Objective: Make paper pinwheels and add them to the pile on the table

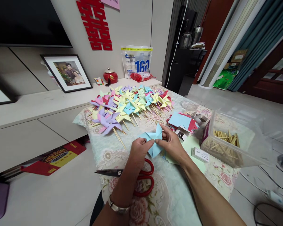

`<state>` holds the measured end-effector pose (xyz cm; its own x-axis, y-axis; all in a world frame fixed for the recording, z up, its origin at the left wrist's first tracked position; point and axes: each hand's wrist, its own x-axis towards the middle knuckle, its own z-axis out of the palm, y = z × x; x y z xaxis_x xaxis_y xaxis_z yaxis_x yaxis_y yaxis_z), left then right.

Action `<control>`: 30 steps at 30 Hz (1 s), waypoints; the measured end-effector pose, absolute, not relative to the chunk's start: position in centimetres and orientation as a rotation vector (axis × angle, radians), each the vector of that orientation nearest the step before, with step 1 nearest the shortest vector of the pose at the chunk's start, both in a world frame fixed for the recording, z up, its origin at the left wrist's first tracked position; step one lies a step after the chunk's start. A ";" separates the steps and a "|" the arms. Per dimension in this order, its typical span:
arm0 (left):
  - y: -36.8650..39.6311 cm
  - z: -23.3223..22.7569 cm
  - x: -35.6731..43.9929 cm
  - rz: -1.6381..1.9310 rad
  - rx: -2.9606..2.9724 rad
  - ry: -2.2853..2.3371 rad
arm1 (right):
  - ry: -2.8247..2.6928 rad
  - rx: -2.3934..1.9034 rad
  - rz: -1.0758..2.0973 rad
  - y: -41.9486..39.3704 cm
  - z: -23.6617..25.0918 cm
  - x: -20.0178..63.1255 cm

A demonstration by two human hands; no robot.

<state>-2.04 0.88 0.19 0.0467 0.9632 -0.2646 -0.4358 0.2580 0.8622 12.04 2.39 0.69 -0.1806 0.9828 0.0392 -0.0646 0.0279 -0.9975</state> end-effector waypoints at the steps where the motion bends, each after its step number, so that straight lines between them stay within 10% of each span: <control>1: 0.9 0.2 -2.1 1.200 0.683 1.002 | -1.319 -1.045 1.342 2.4 0.7 12.0; 14: 1.6 0.2 -3.8 1.371 0.489 0.999 | -1.873 -0.988 0.338 1.7 1.4 12.1; 30: 1.7 -0.2 -3.8 1.373 0.468 0.909 | -2.182 -1.005 0.239 0.9 1.9 11.3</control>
